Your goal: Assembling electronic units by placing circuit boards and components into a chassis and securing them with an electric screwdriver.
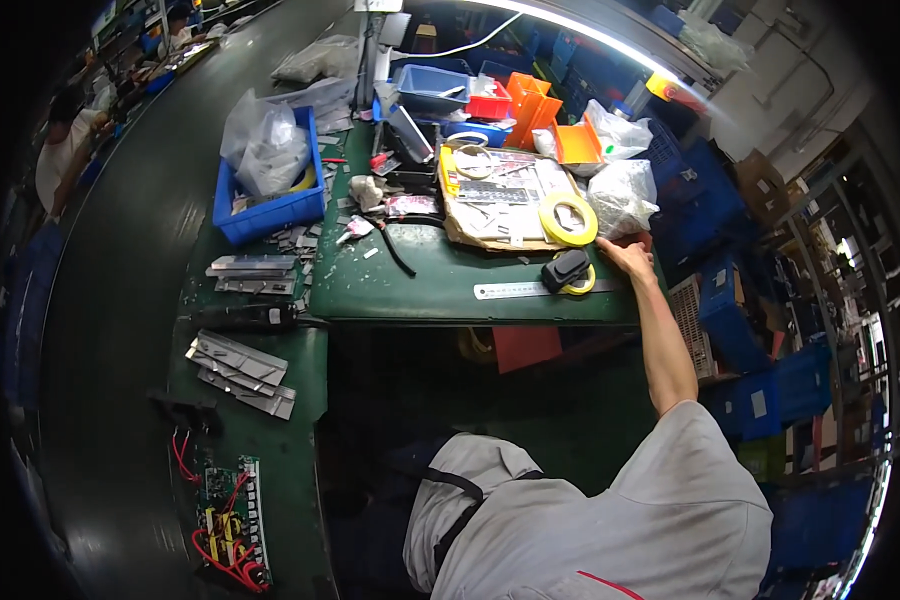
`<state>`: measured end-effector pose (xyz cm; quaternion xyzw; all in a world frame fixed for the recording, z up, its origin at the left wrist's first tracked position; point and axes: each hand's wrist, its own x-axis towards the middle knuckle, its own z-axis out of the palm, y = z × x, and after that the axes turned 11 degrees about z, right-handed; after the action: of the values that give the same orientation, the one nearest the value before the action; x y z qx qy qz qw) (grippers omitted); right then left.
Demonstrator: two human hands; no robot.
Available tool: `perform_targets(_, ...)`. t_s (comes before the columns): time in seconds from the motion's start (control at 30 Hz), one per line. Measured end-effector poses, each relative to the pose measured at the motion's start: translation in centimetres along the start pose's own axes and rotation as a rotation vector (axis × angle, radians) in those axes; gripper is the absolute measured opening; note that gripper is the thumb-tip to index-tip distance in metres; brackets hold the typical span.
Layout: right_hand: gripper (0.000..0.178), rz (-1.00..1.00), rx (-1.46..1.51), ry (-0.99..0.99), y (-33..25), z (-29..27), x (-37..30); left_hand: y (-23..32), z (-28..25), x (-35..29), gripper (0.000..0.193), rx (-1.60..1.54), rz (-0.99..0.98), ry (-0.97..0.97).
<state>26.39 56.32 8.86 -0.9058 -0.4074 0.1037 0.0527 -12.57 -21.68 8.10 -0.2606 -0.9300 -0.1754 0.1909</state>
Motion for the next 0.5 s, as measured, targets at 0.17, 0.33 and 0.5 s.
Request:
perform_targets(0.17,0.131,-0.154,-0.138,-0.066,0.1,1.3,6.8,0.4,-0.3,0.5,0.034,-0.005,-0.029,-0.004)
perform_targets(0.33,0.112,-0.281,-0.067,-0.066,4.2,0.9,9.4,0.6,0.0,0.7,0.034,-0.019,-0.048,-0.026)
perform_targets(0.5,0.073,-0.334,0.058,-0.224,8.1,-3.3,8.3,0.8,0.4,0.8,0.034,-0.047,-0.05,-0.049)
